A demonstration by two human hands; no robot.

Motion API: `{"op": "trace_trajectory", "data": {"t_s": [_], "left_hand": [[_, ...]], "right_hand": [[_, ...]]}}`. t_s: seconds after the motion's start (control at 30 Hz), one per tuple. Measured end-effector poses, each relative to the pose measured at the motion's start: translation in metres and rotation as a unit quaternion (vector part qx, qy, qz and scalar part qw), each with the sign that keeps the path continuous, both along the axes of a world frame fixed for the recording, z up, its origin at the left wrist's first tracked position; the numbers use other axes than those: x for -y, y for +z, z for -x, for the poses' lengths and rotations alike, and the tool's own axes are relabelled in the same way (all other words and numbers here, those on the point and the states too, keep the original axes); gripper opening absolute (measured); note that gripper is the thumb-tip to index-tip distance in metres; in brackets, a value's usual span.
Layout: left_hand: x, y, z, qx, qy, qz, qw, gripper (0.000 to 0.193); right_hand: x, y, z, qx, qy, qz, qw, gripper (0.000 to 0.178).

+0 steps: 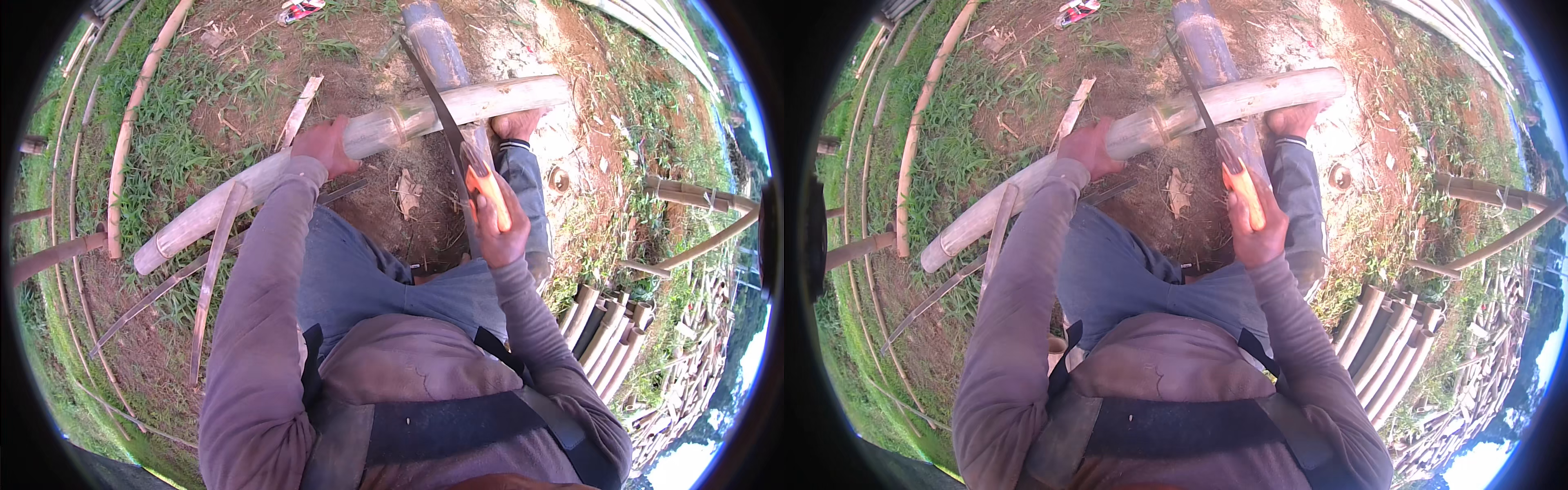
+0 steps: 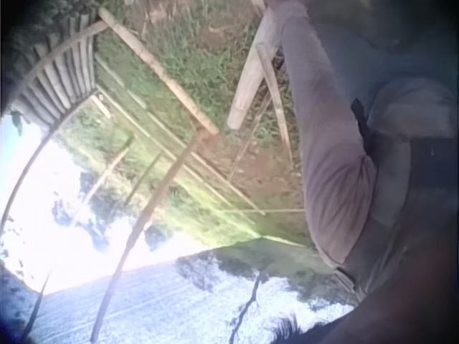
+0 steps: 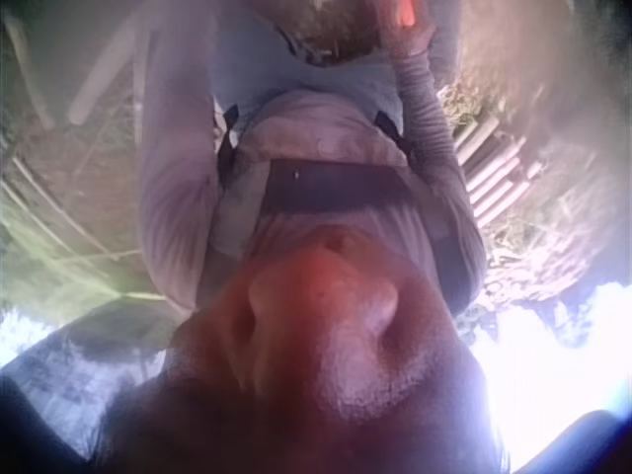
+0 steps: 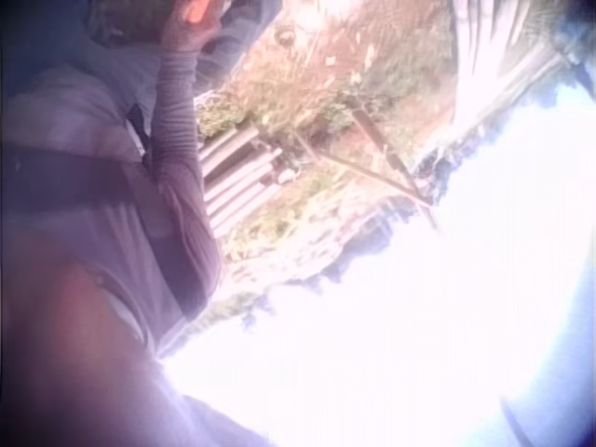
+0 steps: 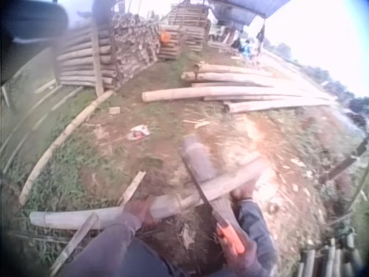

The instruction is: The person sits on the ground and uses a hand saw to cut a long bamboo pole into shorter sections. They position the bamboo between their legs, saw through it, and then move the cut pieces aside.

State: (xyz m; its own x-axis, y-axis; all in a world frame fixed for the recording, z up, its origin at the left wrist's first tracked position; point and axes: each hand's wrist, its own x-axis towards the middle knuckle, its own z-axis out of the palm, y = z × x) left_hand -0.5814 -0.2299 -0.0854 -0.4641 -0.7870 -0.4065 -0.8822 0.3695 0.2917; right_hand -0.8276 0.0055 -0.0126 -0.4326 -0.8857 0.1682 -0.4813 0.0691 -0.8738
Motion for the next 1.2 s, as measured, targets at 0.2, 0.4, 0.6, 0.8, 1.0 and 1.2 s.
{"op": "trace_trajectory", "data": {"t_s": [0.2,0.4,0.6,0.8,1.0,1.2], "left_hand": [[0.006,-0.003,-0.003,0.006,-0.01,-0.011,1.0,0.088],[0.008,-0.019,0.011,-0.012,-0.016,0.009,1.0,0.092],[-0.004,-0.019,0.019,-0.016,0.004,0.07,0.997,0.103],[-0.006,-0.03,0.013,-0.02,0.004,0.098,0.995,0.093],[-0.003,-0.016,0.005,-0.029,0.019,0.046,0.998,0.083],[-0.003,-0.02,0.011,-0.025,0.01,0.051,0.998,0.094]], "right_hand": [[-0.103,0.013,0.003,-0.007,0.016,-0.056,0.998,0.05],[0.05,0.001,0.012,-0.058,0.014,-0.073,0.996,0.053],[0.021,-0.025,0.018,-0.042,0.049,-0.056,0.996,0.055],[0.081,0.032,0.004,-0.103,-0.011,-0.074,0.992,0.044],[-0.081,0.051,0.0,-0.133,-0.004,-0.078,0.988,0.031],[-0.026,-0.001,0.008,-0.042,-0.028,-0.009,0.999,0.021]]}}
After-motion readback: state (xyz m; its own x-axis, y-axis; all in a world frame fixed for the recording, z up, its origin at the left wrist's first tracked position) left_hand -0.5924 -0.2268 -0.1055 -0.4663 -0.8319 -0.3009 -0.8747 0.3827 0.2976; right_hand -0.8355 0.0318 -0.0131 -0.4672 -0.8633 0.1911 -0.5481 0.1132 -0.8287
